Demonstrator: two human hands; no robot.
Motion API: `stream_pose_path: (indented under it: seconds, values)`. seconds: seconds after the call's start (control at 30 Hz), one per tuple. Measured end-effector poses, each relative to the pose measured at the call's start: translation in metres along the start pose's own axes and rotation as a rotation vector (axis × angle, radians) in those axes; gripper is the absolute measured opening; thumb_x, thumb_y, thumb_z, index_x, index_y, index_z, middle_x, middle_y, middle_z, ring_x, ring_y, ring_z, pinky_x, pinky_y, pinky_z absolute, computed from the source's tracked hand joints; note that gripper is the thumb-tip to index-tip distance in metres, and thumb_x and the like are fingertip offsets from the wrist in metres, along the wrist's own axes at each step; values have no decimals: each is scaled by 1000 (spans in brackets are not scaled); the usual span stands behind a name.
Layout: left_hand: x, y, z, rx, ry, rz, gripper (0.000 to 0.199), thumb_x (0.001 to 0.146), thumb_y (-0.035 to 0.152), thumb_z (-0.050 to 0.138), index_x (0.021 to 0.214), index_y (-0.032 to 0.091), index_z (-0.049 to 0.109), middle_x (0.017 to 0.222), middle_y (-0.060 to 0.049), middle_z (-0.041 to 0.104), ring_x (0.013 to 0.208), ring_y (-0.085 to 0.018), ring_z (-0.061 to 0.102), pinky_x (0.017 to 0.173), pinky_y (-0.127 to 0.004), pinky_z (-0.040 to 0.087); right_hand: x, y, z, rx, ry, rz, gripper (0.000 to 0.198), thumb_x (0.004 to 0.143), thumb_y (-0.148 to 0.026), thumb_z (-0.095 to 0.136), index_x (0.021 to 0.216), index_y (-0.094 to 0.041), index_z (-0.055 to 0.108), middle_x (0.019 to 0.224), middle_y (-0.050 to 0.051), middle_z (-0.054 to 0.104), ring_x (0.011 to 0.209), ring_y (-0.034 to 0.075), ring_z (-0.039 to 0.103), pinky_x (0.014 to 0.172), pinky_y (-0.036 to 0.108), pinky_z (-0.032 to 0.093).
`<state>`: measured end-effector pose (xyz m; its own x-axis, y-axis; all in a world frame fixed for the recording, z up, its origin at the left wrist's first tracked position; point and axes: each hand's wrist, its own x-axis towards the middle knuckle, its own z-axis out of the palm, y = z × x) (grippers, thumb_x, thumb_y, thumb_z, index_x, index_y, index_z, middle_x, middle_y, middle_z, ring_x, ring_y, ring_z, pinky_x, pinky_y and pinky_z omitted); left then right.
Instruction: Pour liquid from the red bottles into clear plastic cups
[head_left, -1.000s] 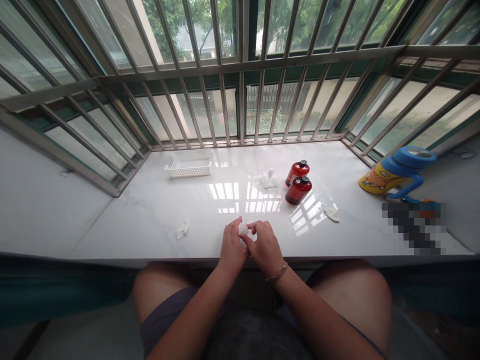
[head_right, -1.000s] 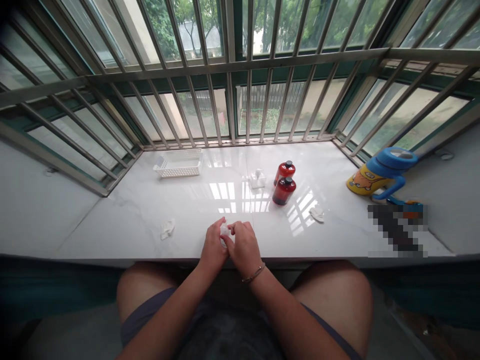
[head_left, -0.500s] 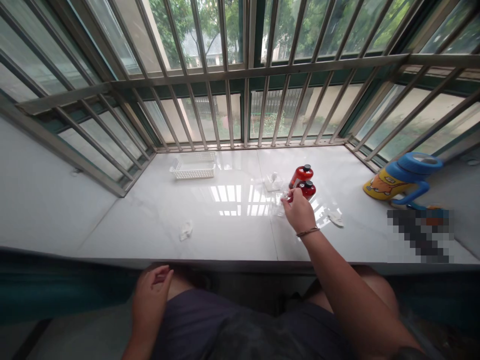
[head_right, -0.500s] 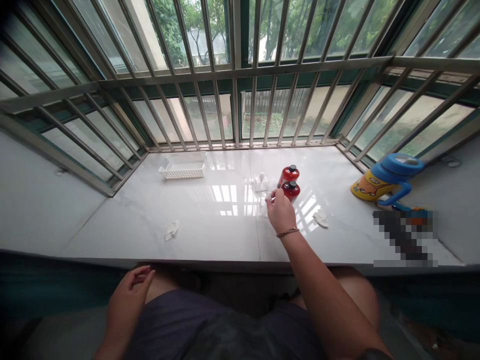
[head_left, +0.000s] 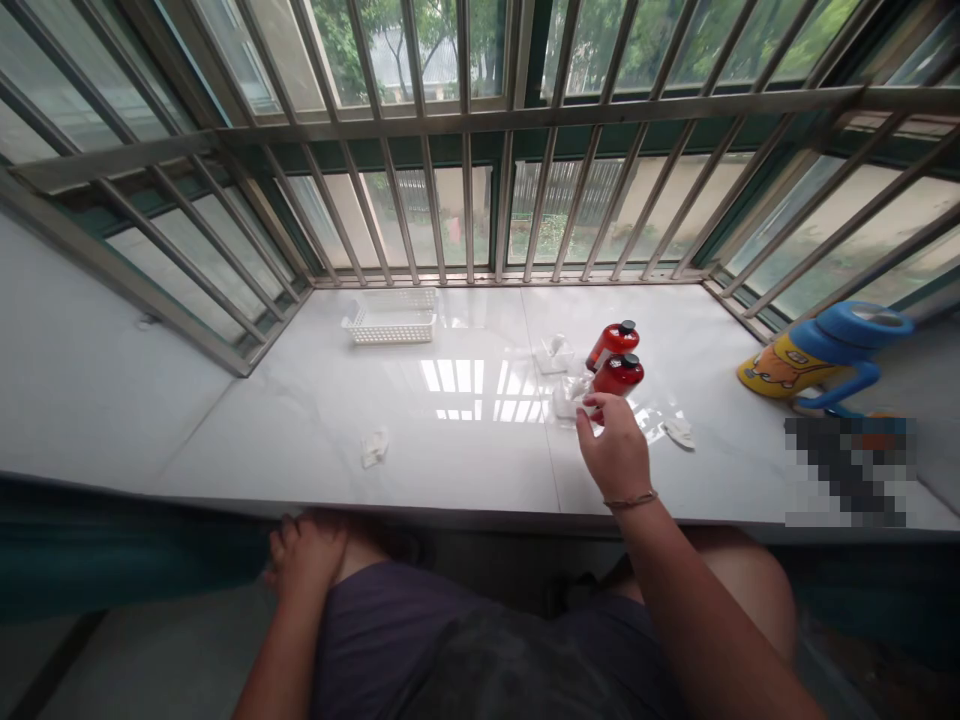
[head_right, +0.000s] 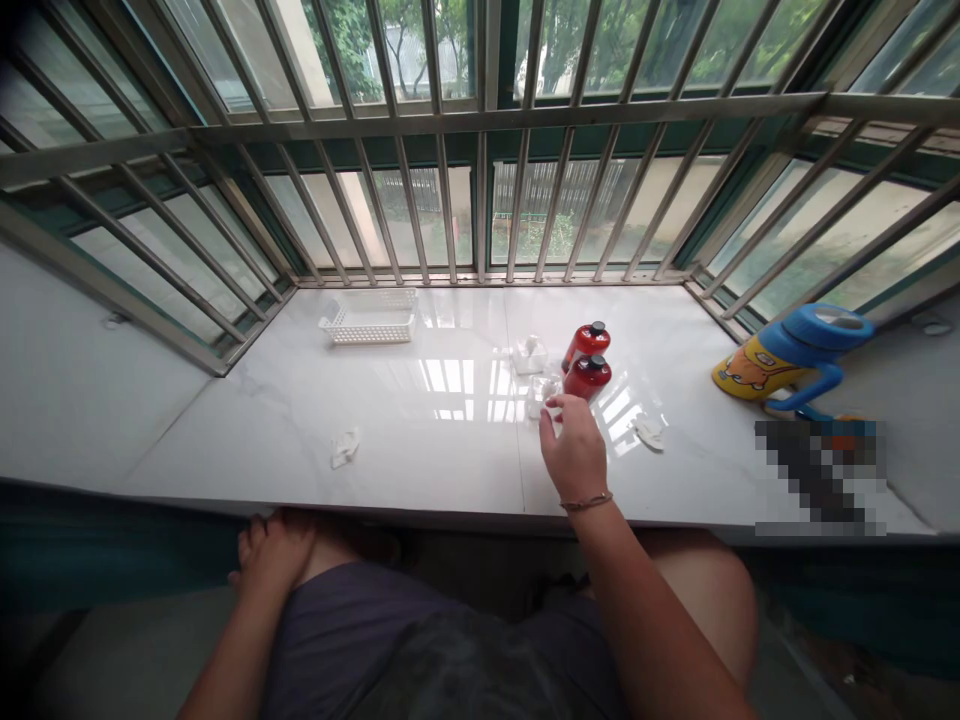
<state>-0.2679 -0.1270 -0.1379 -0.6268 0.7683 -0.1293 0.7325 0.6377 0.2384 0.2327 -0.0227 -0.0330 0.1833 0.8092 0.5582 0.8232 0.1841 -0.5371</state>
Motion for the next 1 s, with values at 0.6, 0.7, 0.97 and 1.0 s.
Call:
stream_pose_path:
  seconds: [0.6,0.7,0.97,1.0]
  values:
    - [-16,63,-65,-279,390,664,28,103,41,56,112,22,74,117,-10,78,116,-29,71,113,-44,52,-91,102,-18,-249,78,-46,19,98,-31,62,113,-21,67,109,13,78,99,32,66,98,47,51]
    - [-3,94,-54,-206,348,646,33,100,43,57,115,19,74,122,-14,77,118,-32,68,112,-48,51,-91,95,-14,-286,72,-29,18,98,-30,61,112,-20,68,110,12,78,100,32,67,95,46,50]
    - [21,139,-43,-107,342,615,30,101,37,52,98,18,76,117,-15,76,110,-34,66,104,-50,52,-92,94,-13,-326,22,-5,13,97,-27,60,105,-20,68,94,8,74,87,27,65,84,39,48]
    - [19,144,-42,-144,355,634,29,101,37,53,98,18,75,116,-15,77,109,-33,67,105,-50,52,-93,94,-12,-326,22,-7,13,97,-27,60,105,-20,68,93,8,74,87,27,65,83,39,48]
